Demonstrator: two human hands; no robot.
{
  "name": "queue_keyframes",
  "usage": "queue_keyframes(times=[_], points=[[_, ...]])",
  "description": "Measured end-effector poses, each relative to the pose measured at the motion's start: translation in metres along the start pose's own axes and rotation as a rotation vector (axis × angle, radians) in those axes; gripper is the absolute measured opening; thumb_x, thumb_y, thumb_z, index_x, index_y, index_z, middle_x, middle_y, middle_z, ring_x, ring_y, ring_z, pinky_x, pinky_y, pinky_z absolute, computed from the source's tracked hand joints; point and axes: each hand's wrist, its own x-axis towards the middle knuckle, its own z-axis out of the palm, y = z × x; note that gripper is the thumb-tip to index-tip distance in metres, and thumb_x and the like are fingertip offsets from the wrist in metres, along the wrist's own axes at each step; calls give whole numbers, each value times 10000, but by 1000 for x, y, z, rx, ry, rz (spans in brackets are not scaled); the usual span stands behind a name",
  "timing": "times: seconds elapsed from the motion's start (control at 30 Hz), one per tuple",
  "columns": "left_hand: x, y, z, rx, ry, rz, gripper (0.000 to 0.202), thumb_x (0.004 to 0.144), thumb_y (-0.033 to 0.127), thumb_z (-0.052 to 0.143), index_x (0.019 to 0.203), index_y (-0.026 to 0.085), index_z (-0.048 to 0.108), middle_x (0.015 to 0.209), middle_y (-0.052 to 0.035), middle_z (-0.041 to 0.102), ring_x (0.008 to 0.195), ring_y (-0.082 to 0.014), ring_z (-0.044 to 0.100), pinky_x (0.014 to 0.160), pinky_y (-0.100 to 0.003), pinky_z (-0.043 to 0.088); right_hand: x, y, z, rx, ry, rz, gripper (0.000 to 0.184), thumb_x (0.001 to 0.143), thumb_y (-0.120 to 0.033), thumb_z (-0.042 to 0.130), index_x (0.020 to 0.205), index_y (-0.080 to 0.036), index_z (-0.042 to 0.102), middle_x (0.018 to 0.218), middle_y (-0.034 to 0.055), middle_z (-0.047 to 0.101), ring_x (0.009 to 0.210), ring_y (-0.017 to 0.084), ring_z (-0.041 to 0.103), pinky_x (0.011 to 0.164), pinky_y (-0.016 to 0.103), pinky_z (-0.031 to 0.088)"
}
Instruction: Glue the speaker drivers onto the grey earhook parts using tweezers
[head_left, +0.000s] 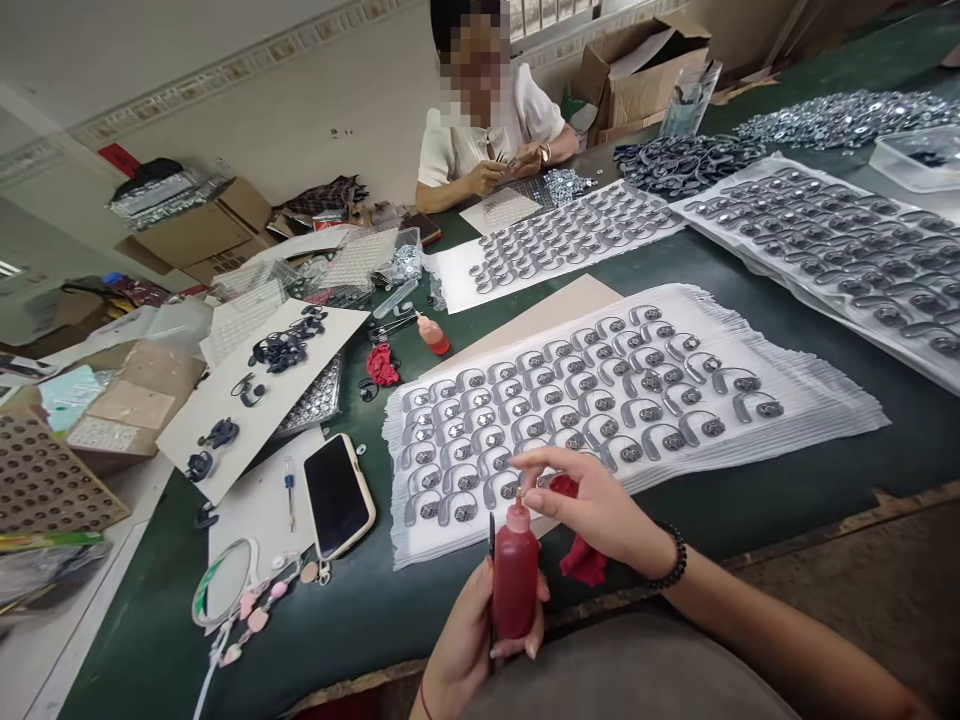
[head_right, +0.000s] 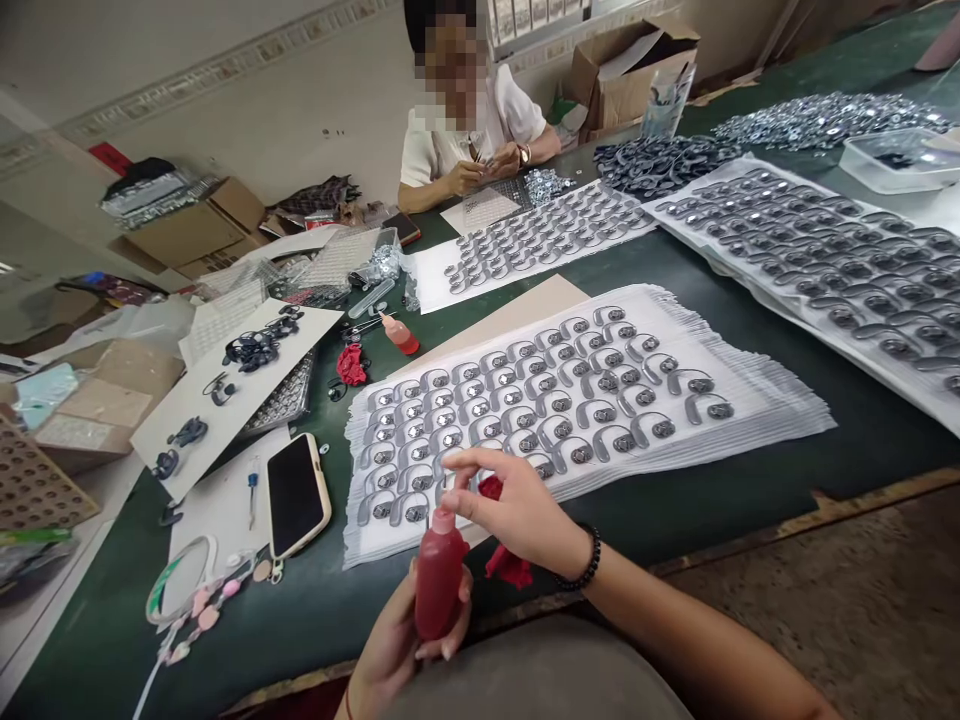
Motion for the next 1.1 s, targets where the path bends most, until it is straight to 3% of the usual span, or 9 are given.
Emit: queue_keyframes(times=[0.2,0.37,0.47,0.6,0.7,0.77,0.83,0.9,1.1], points=[[-3,6,9,159,174,54,494,803,570,495,942,106,593,564,-50,601,362,-8,295,355,-114,159,1,6,15,110,127,-132,164,784,-242,638,636,-172,638,651,14,589,641,129,535,617,241,422],[-8,11,12,346,393,138,556,751,537,593,1147,150,548,842,-73,659,540,-77,515,541,-185,430,-2,9,21,133,328,-250,146,774,-189,636,629,-177,625,630,-1,570,616,112,517,601,224,418],[-10,9,8,435,483,139,566,731,516,623,1155,144,564,966,-98,645,689,-140,590,653,-233,479,3,1,4,236,441,-272,148,811,-207,607,666,-186,619,574,-29,509,497,74,433,510,204,375],[-12,4,4,366,574,123,623,721,537,619,1193,139,532,886,-92,659,655,-155,600,663,-267,496,10,-14,-31,399,586,-377,148,866,-204,538,728,-189,589,480,-76,380,355,33,251,405,185,264],[-12,3,5,355,579,153,649,727,539,611,1220,131,507,852,-90,664,668,-168,608,670,-275,497,7,-18,-38,342,476,-314,175,882,-239,529,715,-187,542,546,-56,436,388,43,303,388,174,252],[-10,4,8,371,564,173,643,732,540,606,1211,122,516,790,-80,665,665,-165,608,665,-262,494,4,-14,-30,232,306,-186,50,861,-258,573,866,-208,575,623,-40,500,459,63,385,415,170,305],[-7,6,10,390,555,186,632,730,540,607,1195,118,533,770,-77,668,651,-160,606,659,-254,494,2,-9,-19,117,153,-95,190,811,-248,639,994,-215,597,739,-10,573,597,99,497,550,207,413],[-6,7,11,412,556,191,615,729,539,609,1181,127,547,857,-91,675,642,-155,609,663,-261,502,2,-4,-7,71,74,-75,144,793,-264,654,923,-203,654,789,15,610,723,142,546,688,258,438],[-3,12,13,574,552,211,571,739,553,579,1135,142,589,1107,-123,628,871,-223,632,769,-302,522,4,4,9,167,197,-117,149,780,-293,671,676,-187,668,686,18,607,656,134,538,630,248,428]])
